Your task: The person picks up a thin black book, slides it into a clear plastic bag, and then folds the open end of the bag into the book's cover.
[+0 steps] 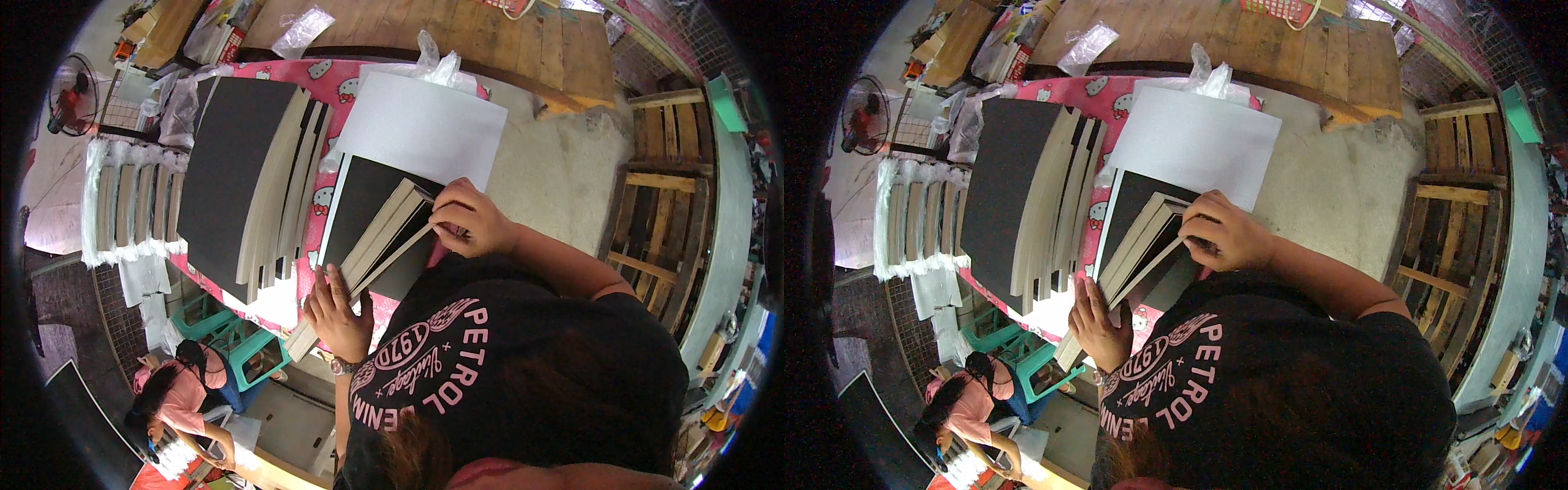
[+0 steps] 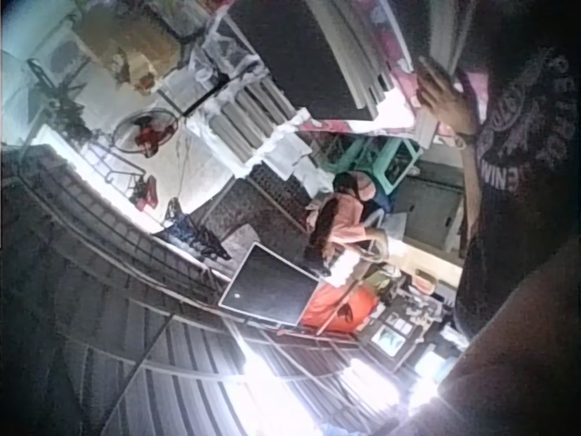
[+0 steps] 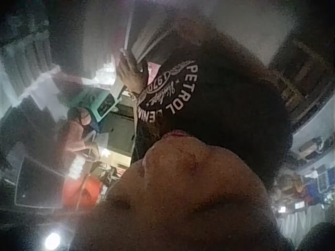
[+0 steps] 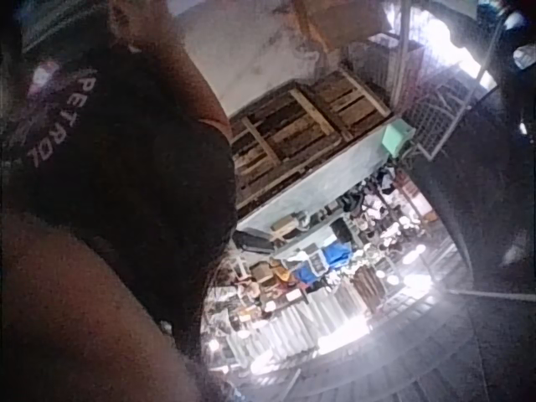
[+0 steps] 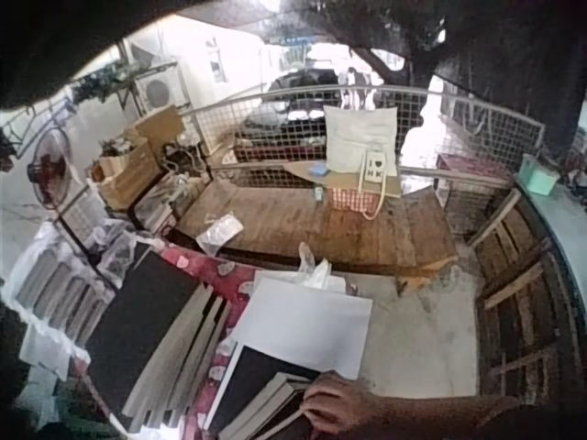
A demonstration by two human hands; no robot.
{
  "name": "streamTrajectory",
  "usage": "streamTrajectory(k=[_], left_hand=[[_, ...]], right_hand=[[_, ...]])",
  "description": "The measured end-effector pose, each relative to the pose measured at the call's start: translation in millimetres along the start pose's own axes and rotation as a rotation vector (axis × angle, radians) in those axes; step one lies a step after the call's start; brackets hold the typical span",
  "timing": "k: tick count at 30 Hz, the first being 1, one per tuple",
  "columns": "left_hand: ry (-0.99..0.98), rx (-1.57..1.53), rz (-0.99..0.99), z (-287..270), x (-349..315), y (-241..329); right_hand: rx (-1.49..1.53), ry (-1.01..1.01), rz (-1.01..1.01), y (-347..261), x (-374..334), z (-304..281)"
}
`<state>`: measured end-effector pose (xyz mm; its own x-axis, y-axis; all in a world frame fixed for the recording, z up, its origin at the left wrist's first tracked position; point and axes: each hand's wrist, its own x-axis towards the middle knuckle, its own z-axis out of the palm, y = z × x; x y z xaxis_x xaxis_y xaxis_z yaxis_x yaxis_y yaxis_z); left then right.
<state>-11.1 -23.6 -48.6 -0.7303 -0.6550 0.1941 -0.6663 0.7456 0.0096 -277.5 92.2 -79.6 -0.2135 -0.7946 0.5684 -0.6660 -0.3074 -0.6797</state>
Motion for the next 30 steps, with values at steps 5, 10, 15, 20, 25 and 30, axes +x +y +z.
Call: streamTrajectory(k=[5,10,15,20,25,30], left_hand=[[-0.018,-0.006,0.004,-2,0,0],[0.0,-0.007,0.008,0,-1,0],[-0.005,0.009,0.001,-2,0,1],[-0.005,-0.001,-0.004,-1,0,1],[-0.018,-0.006,-0.005,-2,1,0],[-0.029,-0.011,-0.012,-1,0,0]], right_hand=[[0.363,-0.027,0.317,9,-1,0],[0.226,0.025,0.185,11,12,4],[0.098,0.012,0.13,12,10,2],[0.103,0.038,0.087,14,9,4],[0.246,-0.055,0.17,9,15,-7],[0.466,-0.082,0.292,18,12,-9]])
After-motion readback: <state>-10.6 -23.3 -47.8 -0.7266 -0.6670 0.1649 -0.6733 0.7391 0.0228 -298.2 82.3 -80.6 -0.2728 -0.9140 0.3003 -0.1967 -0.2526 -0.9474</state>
